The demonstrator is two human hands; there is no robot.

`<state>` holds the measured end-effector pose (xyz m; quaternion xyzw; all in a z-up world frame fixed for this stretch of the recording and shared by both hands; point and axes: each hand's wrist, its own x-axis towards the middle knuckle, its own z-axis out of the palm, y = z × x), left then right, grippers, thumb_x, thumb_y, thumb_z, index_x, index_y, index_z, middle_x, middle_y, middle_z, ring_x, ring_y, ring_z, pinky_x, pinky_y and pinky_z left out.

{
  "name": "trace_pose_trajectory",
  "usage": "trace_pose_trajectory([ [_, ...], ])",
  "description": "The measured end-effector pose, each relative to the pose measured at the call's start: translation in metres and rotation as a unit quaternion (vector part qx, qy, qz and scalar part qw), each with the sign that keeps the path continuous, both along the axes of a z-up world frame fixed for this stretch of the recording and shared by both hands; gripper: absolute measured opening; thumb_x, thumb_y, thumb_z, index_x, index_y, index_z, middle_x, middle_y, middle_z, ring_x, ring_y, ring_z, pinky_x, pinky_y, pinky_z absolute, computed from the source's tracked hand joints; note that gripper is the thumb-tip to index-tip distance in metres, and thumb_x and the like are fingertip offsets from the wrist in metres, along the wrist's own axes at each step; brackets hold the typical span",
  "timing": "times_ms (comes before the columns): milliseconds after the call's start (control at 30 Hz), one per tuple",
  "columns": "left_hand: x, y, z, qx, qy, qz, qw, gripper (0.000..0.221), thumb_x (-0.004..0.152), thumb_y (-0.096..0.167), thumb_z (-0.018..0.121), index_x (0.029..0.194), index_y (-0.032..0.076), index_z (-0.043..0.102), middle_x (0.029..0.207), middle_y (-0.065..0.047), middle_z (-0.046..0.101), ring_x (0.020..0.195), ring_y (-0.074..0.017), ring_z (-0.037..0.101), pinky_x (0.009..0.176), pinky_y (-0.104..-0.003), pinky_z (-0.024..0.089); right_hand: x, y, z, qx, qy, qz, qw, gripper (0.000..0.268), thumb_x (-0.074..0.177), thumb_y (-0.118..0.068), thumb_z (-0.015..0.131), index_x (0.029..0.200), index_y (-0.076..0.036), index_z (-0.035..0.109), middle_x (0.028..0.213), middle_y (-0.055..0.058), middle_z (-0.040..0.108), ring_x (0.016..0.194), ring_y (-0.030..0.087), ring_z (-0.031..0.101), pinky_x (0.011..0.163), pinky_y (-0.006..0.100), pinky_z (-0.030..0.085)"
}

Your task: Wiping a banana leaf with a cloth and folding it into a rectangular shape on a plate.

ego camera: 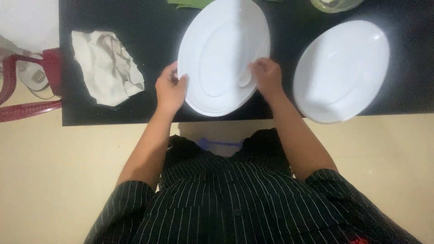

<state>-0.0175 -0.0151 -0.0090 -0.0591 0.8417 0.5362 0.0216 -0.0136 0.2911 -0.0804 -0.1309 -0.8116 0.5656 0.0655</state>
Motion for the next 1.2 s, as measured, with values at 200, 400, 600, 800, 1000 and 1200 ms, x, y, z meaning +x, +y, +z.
trace_pose_trajectory([
  [200,-0.014,-0.017,-0.003,-0.052,0.041,-0.031,0.997,0.042,0.092,0.013,0.069,0.13,-0.002,0.061,0.109,-0.023,0.07,0.097,-0.0323,0.073,0.08,-0.042,0.061,-0.006,-0.023,0.0,0.118,0.064,-0.032,0.99,0.023,0.088,-0.034,0.074,0.081,-0.013,0.07,0.074,0.007,0.066,0.076,0.025,0.064,0.073,0.039,0.048],
  [400,-0.015,-0.028,-0.022,-0.056,0.037,-0.048,0.997,0.044,0.09,0.017,0.071,0.129,-0.002,0.062,0.104,-0.022,0.071,0.091,-0.029,0.074,0.076,-0.038,0.061,0.002,-0.028,0.0,0.179,0.11,-0.077,0.975,0.023,0.09,-0.031,0.074,0.086,-0.01,0.067,0.091,0.01,0.064,0.087,0.028,0.063,0.082,0.042,0.049],
  [600,-0.004,-0.025,-0.019,-0.042,0.09,-0.04,0.994,0.045,0.09,0.01,0.071,0.131,-0.008,0.06,0.103,-0.028,0.069,0.091,-0.0339,0.072,0.077,-0.045,0.059,0.015,0.002,0.006,0.236,0.233,-0.153,0.931,0.018,0.098,-0.017,0.068,0.086,-0.004,0.066,0.082,0.019,0.06,0.085,0.038,0.063,0.077,0.045,0.047],
  [800,-0.013,-0.026,-0.044,0.013,0.079,-0.009,0.997,0.048,0.086,0.028,0.071,0.13,0.01,0.066,0.089,0.007,0.061,0.07,-0.0051,0.055,0.075,-0.021,0.052,0.049,0.123,0.04,0.291,0.104,-0.2,0.93,0.032,0.099,-0.017,0.05,0.069,-0.012,0.038,0.067,0.003,0.036,0.073,0.019,0.037,0.065,0.047,0.026],
  [1000,-0.02,-0.033,-0.059,0.062,0.11,-0.02,0.992,0.043,0.085,0.018,0.07,0.127,0.01,0.068,0.096,0.005,0.066,0.076,-0.0055,0.06,0.078,-0.02,0.052,0.078,0.113,0.102,0.334,-0.246,-0.136,0.9,0.048,0.112,-0.033,0.041,0.124,0.008,0.064,0.123,0.028,0.061,0.111,0.045,0.056,0.094,0.058,0.043],
  [1200,-0.017,-0.039,-0.053,0.083,0.067,-0.064,0.992,0.065,0.079,0.01,0.069,0.142,0.009,0.056,0.115,-0.004,0.053,0.078,-0.0089,0.058,0.078,-0.022,0.052,0.053,0.146,0.038,0.534,-0.141,-0.28,0.785,0.046,0.108,-0.049,0.059,0.119,-0.004,0.061,0.111,0.024,0.06,0.096,0.046,0.062,0.074,0.057,0.051],
])
